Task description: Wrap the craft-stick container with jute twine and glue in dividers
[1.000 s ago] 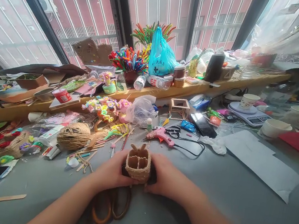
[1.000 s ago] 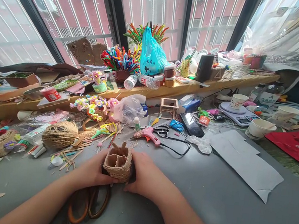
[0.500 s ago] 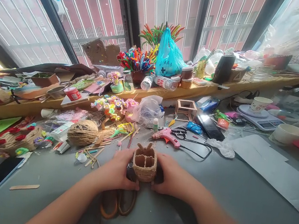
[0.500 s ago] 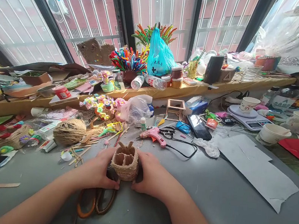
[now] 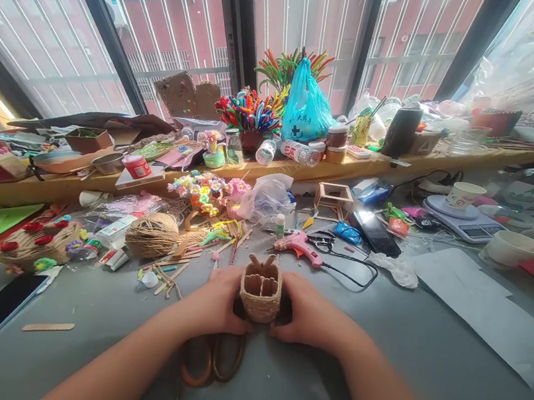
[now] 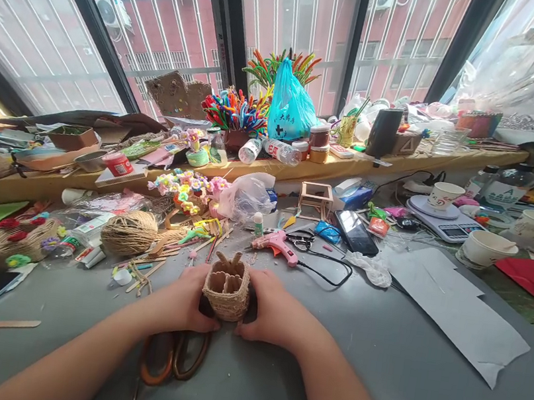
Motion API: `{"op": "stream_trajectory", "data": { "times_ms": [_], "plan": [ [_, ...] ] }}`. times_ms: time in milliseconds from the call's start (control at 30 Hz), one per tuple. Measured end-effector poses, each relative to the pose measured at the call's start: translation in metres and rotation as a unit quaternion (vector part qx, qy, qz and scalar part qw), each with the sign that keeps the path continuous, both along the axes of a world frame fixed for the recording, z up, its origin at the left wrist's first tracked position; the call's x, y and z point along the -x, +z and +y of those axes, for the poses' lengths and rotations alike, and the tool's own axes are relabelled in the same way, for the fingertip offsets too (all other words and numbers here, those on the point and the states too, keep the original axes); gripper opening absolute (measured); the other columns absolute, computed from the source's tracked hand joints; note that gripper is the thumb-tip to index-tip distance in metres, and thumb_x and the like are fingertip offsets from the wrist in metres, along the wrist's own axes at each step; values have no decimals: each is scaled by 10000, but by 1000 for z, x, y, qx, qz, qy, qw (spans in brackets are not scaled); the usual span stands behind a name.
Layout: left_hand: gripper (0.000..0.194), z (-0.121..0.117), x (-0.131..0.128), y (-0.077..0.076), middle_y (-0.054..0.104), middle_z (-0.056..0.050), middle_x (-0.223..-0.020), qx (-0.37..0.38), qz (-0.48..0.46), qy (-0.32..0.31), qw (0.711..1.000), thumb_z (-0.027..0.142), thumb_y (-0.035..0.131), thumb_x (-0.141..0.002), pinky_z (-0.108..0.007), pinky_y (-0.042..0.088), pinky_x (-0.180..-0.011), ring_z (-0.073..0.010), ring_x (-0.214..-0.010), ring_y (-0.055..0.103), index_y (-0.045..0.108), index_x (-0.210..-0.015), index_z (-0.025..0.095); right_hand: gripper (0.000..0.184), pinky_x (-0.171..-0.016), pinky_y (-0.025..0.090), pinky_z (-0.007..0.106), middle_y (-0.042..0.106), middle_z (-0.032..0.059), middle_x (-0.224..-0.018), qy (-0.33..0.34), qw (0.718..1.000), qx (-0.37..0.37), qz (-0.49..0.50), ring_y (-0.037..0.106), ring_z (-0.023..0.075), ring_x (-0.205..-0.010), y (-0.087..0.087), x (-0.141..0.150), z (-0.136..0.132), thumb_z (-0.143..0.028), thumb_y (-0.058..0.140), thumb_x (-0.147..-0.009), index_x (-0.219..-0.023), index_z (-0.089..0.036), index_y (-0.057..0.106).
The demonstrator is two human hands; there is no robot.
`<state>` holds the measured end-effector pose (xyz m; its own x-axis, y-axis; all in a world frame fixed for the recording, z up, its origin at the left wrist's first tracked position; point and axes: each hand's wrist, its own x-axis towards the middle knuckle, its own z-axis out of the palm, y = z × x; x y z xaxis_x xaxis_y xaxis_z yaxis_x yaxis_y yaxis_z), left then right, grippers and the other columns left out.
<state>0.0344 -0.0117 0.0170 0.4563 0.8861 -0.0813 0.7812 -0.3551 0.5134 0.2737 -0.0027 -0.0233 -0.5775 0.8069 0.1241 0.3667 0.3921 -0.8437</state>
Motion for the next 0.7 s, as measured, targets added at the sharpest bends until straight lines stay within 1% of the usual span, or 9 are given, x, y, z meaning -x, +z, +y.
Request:
{"op": "stream_trajectory", "data": {
  "times_ms": [100,200,333,533,600,700],
  "plan": [
    [638,0,-2,5,713,-56,-1221,9,-7,-2,1000,294,885,-578,-498,468,-1042,-383,-1165,637,688,-1185,275,855,-1101,460,508,630,85,-1396,-4,1000,1,1,542,361,-1315,0,-1,-2,-199,850,-615,-1423,-276,581],
    [597,1,-2,6,732,-50,-1174,13,-8,-9,1000,287,888,-579,-499,464,-1043,-367,-1126,653,702,-1146,265,816,-1121,447,526,609,90,-1414,-6,1000,7,-4,535,371,-1327,0,-1,-3,-198,845,-609,-1384,-276,602],
    [609,1,-1,3,739,-52,-1177,8,-16,-3,1000,293,909,-571,-519,455,-1049,-374,-1135,651,695,-1141,271,803,-1134,441,536,596,89,-1423,-4,1000,15,-5,527,372,-1343,0,-2,-3,-154,812,-605,-1368,-290,604],
    [610,-1,0,-1,738,-39,-1179,6,-33,-1,999,252,901,-583,-522,431,-1077,-363,-1140,649,694,-1157,279,800,-1128,450,537,575,84,-1468,-6,999,34,-23,526,375,-1359,1,-5,-5,-178,802,-634,-1395,-303,587],
    [648,-1,3,-2,729,-44,-1223,12,-37,0,999,280,916,-585,-524,428,-1087,-371,-1178,635,690,-1193,285,852,-1136,443,538,565,82,-1490,-5,999,33,-21,515,378,-1378,1,-6,-5,-180,808,-636,-1439,-311,558],
    [773,-1,11,-2,674,-59,-1376,22,-60,16,998,362,931,-614,-505,420,-1124,-377,-1296,574,638,-1327,300,939,-1166,420,532,544,79,-1529,-2,999,32,-9,492,367,-1415,1,-8,-6,-199,822,-659,-1525,-319,478]
  ]
}}
